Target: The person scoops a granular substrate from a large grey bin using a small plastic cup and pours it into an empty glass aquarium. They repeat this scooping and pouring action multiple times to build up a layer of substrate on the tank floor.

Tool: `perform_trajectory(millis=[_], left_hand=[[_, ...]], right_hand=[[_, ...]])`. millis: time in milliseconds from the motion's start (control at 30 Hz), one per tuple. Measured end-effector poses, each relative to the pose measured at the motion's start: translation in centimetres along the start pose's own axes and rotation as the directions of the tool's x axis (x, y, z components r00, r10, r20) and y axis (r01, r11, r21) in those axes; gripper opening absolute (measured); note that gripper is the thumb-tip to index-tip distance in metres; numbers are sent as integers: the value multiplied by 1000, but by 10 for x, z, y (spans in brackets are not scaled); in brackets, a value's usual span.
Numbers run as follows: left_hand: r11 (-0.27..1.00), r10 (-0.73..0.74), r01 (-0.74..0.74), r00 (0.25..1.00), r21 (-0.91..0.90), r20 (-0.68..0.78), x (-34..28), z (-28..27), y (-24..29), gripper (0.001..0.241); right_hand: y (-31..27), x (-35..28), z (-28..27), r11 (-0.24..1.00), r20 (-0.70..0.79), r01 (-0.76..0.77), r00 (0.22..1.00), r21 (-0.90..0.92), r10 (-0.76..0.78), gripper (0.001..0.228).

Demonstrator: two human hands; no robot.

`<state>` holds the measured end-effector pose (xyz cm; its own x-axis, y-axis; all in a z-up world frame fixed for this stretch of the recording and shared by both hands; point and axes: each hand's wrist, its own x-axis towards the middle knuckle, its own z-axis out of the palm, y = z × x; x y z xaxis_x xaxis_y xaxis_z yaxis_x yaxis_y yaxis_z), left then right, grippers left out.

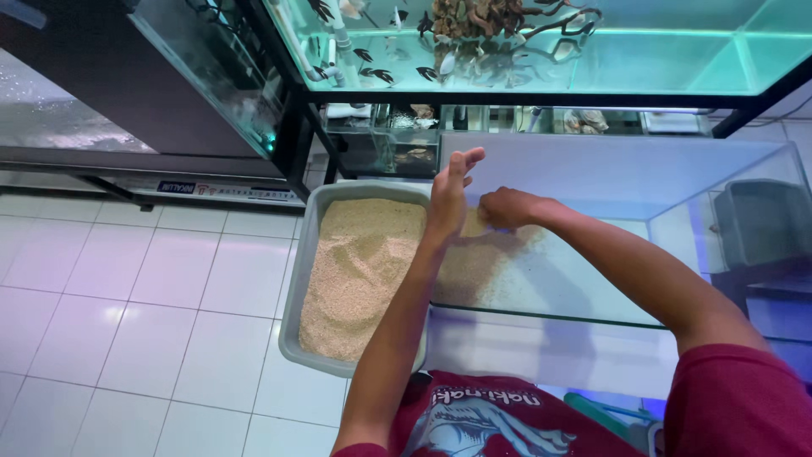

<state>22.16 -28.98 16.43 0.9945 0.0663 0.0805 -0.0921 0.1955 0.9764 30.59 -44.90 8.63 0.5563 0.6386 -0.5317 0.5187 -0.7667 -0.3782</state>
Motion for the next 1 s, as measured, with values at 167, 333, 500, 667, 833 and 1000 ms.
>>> perform_trajectory(millis=[167, 333, 500, 667, 833, 1000], left_hand=[[999, -13, 13, 1000, 35, 6, -5, 2, 16, 70], [996, -48, 46, 998, 75, 36, -4, 2, 20, 71], [990, -83, 76, 995, 121, 49, -11, 5, 41, 76], [985, -84, 74, 995, 159, 60, -22, 5, 53, 77], [982, -94, 82, 993, 168, 65, -23, 6, 55, 78], [987, -63, 53, 996, 155, 58, -25, 6, 52, 75]], right_hand=[[7, 15, -11, 1000, -1, -26, 1000, -2, 26, 31], [3, 12, -25, 993, -34, -93, 995, 66, 96, 35], [-26, -1, -43, 970, -46, -174, 982, 172, 184, 44], [-5, -3, -37, 950, -74, -208, 970, 232, 230, 42], [15, 3, -22, 944, -67, -257, 959, 208, 275, 54], [10, -13, -21, 922, -38, -311, 944, 230, 328, 44]])
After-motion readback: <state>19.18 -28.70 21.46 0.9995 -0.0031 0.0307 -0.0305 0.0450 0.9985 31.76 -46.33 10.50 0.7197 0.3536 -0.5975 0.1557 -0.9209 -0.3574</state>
